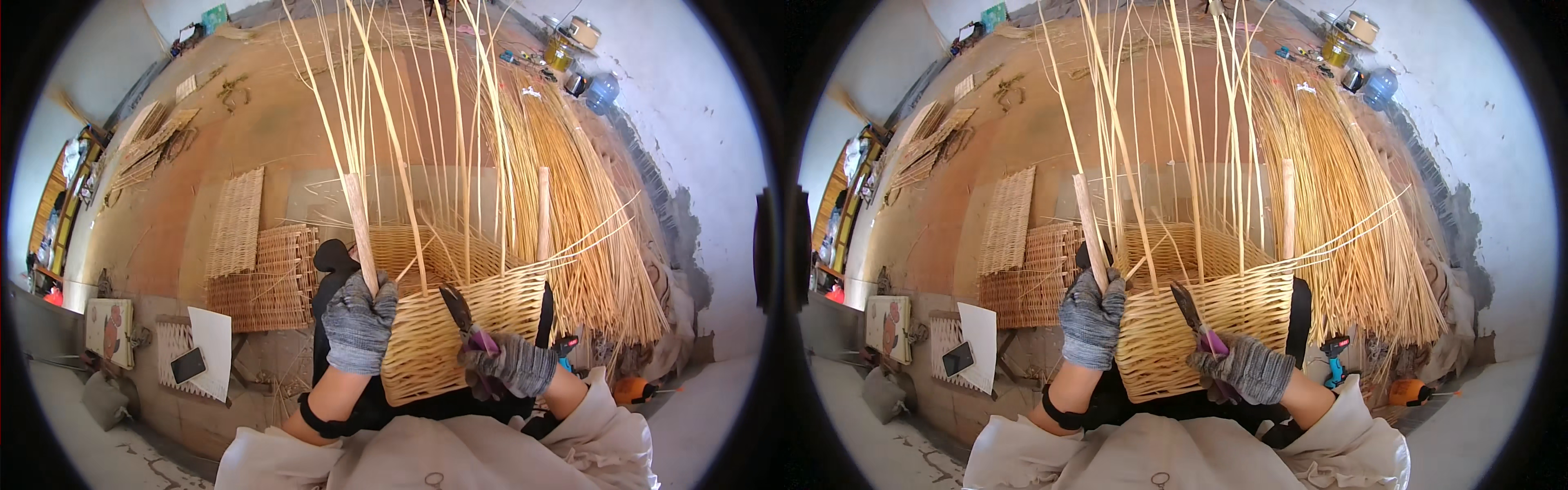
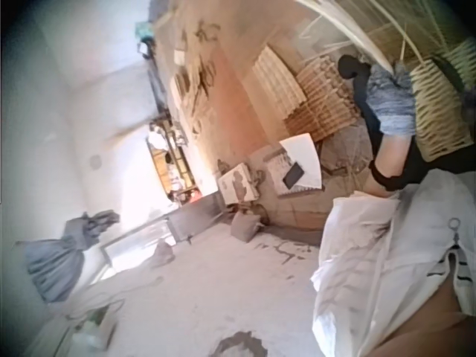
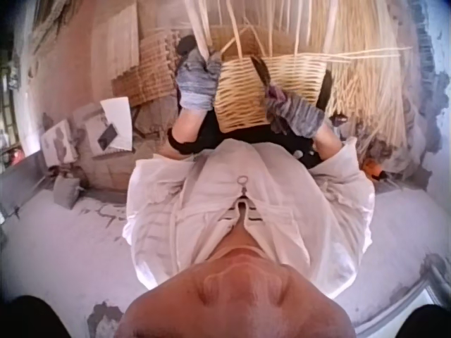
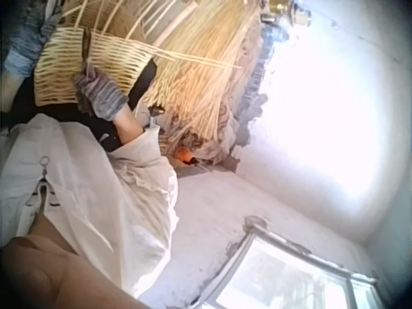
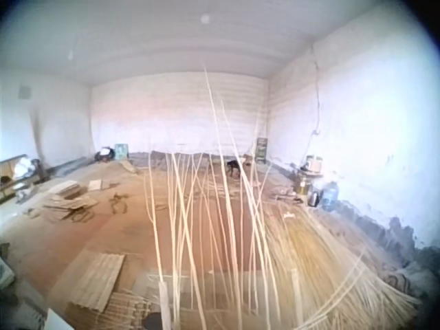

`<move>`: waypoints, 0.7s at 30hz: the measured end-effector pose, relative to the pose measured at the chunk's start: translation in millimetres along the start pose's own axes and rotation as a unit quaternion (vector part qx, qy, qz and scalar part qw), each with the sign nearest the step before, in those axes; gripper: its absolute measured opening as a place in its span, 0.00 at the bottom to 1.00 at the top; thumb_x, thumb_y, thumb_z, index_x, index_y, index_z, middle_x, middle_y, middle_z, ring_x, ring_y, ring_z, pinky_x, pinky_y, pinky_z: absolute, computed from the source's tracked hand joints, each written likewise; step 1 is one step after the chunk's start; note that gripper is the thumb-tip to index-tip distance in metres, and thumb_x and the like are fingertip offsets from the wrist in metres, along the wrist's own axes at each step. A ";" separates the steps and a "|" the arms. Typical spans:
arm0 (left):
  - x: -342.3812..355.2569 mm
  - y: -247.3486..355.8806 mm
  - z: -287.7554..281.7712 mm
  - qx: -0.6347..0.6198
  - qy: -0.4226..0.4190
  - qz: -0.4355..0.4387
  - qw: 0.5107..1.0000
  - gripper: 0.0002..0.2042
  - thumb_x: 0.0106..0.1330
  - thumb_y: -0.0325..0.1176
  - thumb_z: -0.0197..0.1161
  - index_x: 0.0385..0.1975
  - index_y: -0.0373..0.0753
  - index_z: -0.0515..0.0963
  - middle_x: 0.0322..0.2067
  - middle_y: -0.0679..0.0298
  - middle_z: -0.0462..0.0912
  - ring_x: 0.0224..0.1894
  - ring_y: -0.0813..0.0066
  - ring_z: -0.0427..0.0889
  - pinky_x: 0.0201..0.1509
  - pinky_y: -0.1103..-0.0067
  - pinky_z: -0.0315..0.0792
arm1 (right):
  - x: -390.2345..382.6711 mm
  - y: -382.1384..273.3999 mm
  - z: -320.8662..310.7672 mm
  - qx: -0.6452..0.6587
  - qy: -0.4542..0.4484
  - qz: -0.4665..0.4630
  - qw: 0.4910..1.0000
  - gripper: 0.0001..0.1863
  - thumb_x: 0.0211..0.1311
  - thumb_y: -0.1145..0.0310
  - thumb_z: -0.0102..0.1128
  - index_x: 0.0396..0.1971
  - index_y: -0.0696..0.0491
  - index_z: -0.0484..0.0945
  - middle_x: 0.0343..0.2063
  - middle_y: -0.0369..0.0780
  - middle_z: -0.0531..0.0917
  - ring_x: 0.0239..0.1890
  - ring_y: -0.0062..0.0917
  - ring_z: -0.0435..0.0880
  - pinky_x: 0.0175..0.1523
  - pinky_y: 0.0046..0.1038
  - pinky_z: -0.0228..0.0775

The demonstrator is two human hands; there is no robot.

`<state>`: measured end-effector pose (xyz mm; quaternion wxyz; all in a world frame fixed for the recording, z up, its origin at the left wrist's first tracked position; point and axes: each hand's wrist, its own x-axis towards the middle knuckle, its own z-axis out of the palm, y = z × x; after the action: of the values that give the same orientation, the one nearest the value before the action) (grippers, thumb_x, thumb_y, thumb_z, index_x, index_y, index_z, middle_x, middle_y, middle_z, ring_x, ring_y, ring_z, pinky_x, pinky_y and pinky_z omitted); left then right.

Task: The person weaves long wooden strips into a basket frame, tucking ends and layering strips by hand, then uses shears to trim the excess length from the vertical supports.

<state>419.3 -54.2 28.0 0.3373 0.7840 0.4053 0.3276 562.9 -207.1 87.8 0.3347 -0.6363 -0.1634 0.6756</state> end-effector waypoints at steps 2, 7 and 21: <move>-1.6 -3.0 1.2 -0.006 0.004 -0.026 1.000 0.08 0.58 0.29 0.54 0.35 0.33 0.72 0.25 0.61 0.80 0.26 0.75 0.78 0.34 0.82 0.71 | 3.5 2.5 -2.4 0.045 -0.021 0.018 0.999 0.14 0.55 0.59 0.56 0.29 0.55 0.69 0.16 0.37 0.73 0.17 0.20 0.75 0.21 0.20 0.68; -2.5 -2.5 0.3 -0.083 -0.032 -0.049 0.995 0.08 0.61 0.30 0.53 0.36 0.32 0.70 0.26 0.62 0.77 0.29 0.79 0.74 0.35 0.83 0.69 | 19.3 -10.8 -14.4 0.044 -0.087 0.069 0.993 0.15 0.53 0.57 0.57 0.29 0.55 0.73 0.19 0.41 0.77 0.19 0.23 0.77 0.21 0.23 0.69; 8.2 16.8 -25.2 -0.089 0.118 0.027 0.989 0.27 0.46 0.26 0.66 0.48 0.32 0.64 0.38 0.58 0.72 0.41 0.71 0.73 0.44 0.77 0.70 | 0.7 50.7 -36.2 -0.118 -0.133 -0.091 0.980 0.26 0.46 0.49 0.61 0.36 0.55 0.68 0.23 0.40 0.76 0.19 0.23 0.77 0.22 0.22 0.68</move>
<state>410.1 -48.0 57.4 0.3469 0.7173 0.3900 0.4616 585.6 -250.7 49.6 0.2926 -0.5585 -0.3426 0.6965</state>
